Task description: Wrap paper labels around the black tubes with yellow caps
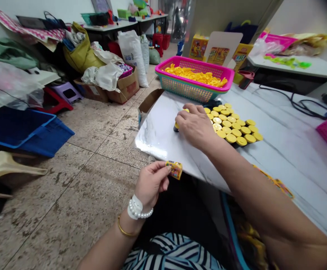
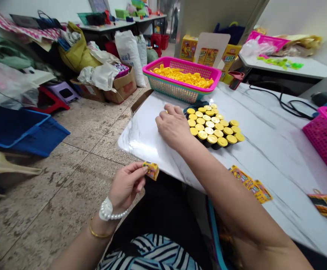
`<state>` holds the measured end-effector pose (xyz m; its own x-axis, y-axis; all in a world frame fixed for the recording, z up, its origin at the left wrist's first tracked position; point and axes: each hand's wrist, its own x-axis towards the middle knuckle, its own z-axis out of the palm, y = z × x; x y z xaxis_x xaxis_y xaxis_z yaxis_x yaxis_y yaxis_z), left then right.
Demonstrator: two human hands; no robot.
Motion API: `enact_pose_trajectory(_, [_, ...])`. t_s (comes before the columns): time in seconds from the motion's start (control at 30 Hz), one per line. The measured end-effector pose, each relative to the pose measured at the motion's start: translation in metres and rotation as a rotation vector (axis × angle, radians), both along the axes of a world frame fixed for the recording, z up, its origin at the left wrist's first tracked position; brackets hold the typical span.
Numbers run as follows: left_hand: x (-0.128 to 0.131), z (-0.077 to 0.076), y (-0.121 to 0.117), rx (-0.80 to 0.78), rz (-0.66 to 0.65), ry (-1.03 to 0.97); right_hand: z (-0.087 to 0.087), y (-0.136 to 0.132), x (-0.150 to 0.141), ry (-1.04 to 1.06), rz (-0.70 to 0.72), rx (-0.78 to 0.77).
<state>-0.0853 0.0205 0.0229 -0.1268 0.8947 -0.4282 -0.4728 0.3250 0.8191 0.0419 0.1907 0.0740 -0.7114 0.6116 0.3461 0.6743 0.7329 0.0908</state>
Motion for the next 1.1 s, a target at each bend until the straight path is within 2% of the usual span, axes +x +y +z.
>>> enact_pose_trajectory(0.1, [-0.004,0.002,0.0,-0.059,-0.028,-0.14,0.003,-0.03,0.015,0.155,0.053,-0.101])
enact_pose_trajectory(0.17, [-0.003,0.002,0.001,-0.068,-0.041,-0.207,0.0,-0.062,0.034,0.468,0.057,-0.269])
enact_pose_trajectory(0.27, [0.003,0.0,0.003,-0.084,-0.063,-0.291,-0.014,-0.111,0.064,0.952,-0.064,-0.701])
enact_pose_trajectory(0.37, [0.015,-0.002,0.007,-0.098,-0.096,-0.374,-0.031,-0.143,0.083,1.224,-0.182,-0.947])
enact_pose_trajectory(0.43, [0.023,-0.002,0.009,-0.099,-0.128,-0.413,-0.037,-0.152,0.087,1.286,-0.233,-1.011])
enact_pose_trajectory(0.6, [0.034,0.002,0.011,-0.089,-0.175,-0.491,-0.032,-0.153,0.087,1.261,-0.294,-0.888])
enact_pose_trajectory(0.77, [0.036,0.003,0.012,-0.102,-0.162,-0.52,-0.021,-0.166,0.093,0.985,-0.276,-0.723])
enact_pose_trajectory(0.9, [0.037,0.001,0.011,-0.104,-0.209,-0.454,-0.019,-0.174,0.094,0.795,-0.287,-0.472])
enact_pose_trajectory(1.0, [0.037,-0.001,0.006,-0.081,-0.222,-0.321,-0.024,-0.175,0.09,0.744,-0.312,-0.314])
enact_pose_trajectory(1.1, [0.036,-0.003,0.002,-0.067,-0.205,-0.263,-0.029,-0.177,0.089,0.794,-0.317,-0.342])
